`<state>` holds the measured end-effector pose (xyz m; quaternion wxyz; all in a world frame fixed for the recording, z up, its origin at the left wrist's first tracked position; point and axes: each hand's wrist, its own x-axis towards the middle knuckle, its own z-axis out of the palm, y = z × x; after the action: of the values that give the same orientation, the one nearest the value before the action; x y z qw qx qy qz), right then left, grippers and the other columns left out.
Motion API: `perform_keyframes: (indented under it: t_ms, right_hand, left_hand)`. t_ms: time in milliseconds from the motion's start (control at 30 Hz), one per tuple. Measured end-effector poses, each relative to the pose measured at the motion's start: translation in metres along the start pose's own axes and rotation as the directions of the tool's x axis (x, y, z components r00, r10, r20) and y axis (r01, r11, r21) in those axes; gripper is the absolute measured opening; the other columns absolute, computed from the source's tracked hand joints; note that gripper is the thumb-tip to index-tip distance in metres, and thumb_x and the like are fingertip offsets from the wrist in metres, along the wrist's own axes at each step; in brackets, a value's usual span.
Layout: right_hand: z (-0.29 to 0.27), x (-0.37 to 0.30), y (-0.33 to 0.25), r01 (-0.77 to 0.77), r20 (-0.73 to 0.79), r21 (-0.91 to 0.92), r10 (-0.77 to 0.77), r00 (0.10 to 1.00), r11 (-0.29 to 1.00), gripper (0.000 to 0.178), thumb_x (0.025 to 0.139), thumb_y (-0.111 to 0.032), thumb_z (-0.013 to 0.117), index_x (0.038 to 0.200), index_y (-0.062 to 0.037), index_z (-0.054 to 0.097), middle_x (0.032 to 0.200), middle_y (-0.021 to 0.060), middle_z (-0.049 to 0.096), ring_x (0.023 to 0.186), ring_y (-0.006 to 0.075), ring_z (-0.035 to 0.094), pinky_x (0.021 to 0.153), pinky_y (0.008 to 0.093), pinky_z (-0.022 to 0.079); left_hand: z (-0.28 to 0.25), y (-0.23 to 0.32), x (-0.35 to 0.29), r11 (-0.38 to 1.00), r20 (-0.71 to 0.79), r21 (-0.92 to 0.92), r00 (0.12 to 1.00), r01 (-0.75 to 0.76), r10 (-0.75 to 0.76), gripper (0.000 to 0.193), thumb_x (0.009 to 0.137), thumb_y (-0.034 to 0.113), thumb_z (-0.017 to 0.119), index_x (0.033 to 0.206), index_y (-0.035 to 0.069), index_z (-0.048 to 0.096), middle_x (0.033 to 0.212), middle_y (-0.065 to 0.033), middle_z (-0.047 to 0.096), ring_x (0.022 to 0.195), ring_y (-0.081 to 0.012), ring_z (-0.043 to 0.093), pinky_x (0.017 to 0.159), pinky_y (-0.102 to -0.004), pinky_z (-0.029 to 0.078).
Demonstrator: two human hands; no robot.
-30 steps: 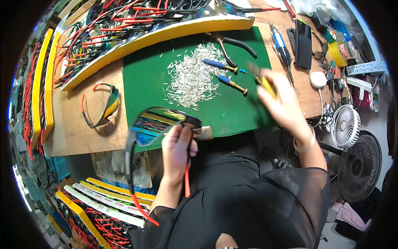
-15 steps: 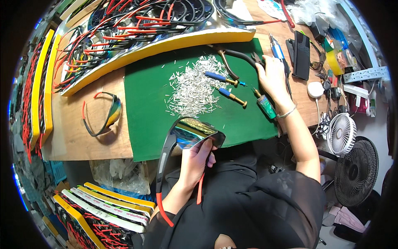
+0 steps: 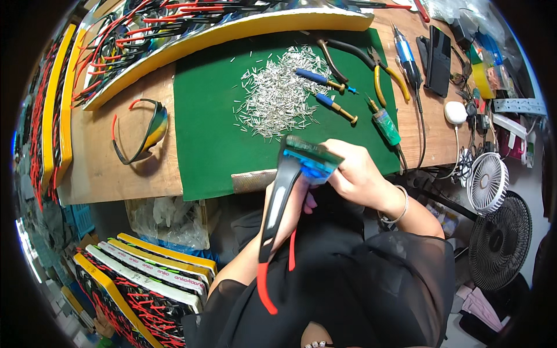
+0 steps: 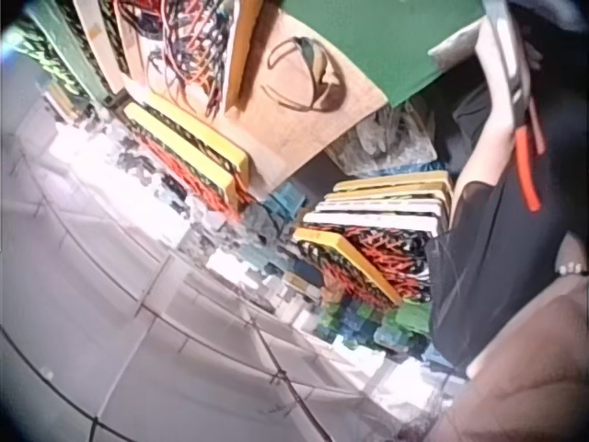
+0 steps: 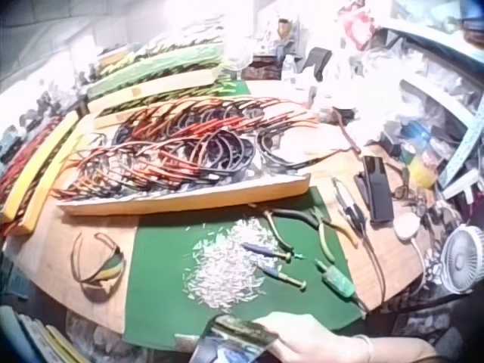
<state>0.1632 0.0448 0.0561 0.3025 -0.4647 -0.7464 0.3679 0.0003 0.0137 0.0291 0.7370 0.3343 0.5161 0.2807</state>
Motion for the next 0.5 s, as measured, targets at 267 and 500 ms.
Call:
perform_keyframes:
  t_ms: [267, 500]
  right_hand:
    - [-0.005, 0.0, -0.008, -0.163, -0.056, 0.196, 0.177, 0.983, 0.967, 0.011, 0.083, -0.007, 0.053, 0.089, 0.0004, 0.058, 0.068, 0.0147, 0.057, 0.058, 0.0273, 0.057, 0.052, 0.0306, 0.044]
    - [0.0, -0.004, -0.001, -0.313, -0.023, 0.292, 0.334, 0.942, 0.904, 0.01, 0.083, -0.007, 0.053, 0.088, 0.0015, 0.057, 0.063, 0.0144, 0.057, 0.052, 0.0222, 0.057, 0.049, 0.0306, 0.043]
  left_hand:
    - [-0.008, 0.004, -0.027, 0.908, 0.232, -0.38, 0.968, 0.177, -0.091, 0.032, 0.092, 0.017, 0.046, 0.119, 0.0, 0.044, 0.088, -0.0061, 0.06, 0.045, -0.004, 0.044, 0.04, -0.0163, 0.033]
    - [0.001, 0.001, -0.024, 0.917, 0.185, -0.368, 0.978, 0.157, -0.093, 0.029, 0.093, 0.015, 0.041, 0.118, 0.003, 0.047, 0.089, -0.0044, 0.061, 0.045, -0.0007, 0.037, 0.04, -0.0135, 0.029]
